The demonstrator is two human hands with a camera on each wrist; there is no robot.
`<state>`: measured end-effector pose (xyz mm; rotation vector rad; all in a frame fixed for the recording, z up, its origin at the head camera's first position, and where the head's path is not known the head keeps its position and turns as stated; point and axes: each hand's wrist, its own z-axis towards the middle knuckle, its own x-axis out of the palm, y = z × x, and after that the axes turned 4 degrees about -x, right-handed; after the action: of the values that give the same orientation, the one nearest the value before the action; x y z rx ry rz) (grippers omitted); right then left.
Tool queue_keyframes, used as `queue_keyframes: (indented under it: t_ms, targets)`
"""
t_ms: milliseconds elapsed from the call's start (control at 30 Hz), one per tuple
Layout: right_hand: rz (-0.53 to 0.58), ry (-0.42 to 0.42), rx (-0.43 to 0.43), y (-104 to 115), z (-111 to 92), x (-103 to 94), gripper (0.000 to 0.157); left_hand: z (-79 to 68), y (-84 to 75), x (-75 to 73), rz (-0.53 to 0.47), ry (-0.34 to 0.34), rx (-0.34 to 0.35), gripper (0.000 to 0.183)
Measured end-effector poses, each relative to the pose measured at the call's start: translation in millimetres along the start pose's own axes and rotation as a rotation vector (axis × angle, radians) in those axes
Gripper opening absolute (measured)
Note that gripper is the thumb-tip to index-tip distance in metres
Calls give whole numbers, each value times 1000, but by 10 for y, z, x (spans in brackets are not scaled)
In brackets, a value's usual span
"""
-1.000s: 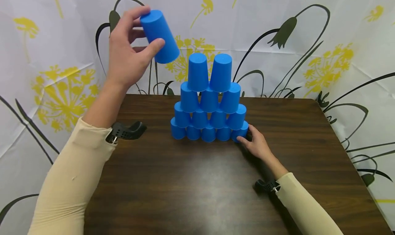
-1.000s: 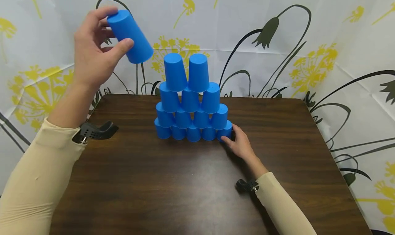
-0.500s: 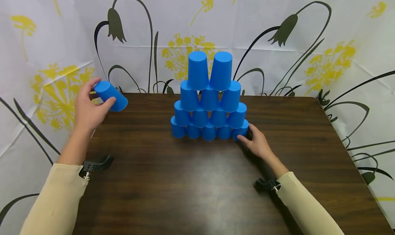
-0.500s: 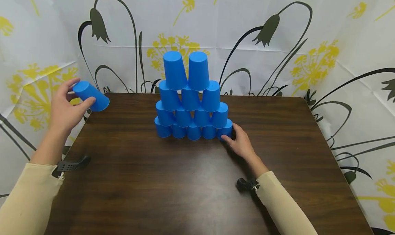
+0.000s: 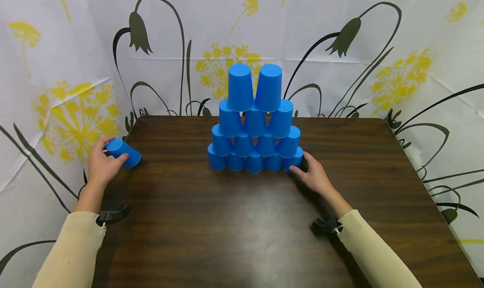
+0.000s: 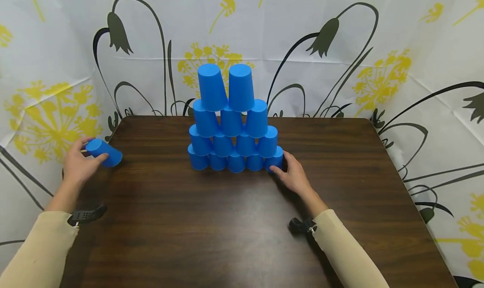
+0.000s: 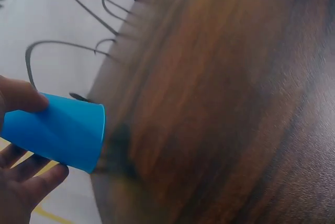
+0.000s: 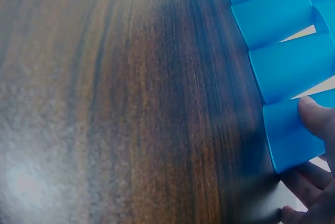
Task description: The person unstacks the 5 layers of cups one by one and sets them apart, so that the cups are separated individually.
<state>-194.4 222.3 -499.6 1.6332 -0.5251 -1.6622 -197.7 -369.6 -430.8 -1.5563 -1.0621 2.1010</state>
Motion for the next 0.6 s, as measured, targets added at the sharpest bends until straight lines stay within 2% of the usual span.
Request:
queue_keyframes:
  t_ms: [267,600]
  targets:
    - [-10,-1,-5,4,11,5,68,40,189,56,16,27,-101,66]
    - [-21,2,12,-5,16,4,67,29,231,81,48,42,-95,67]
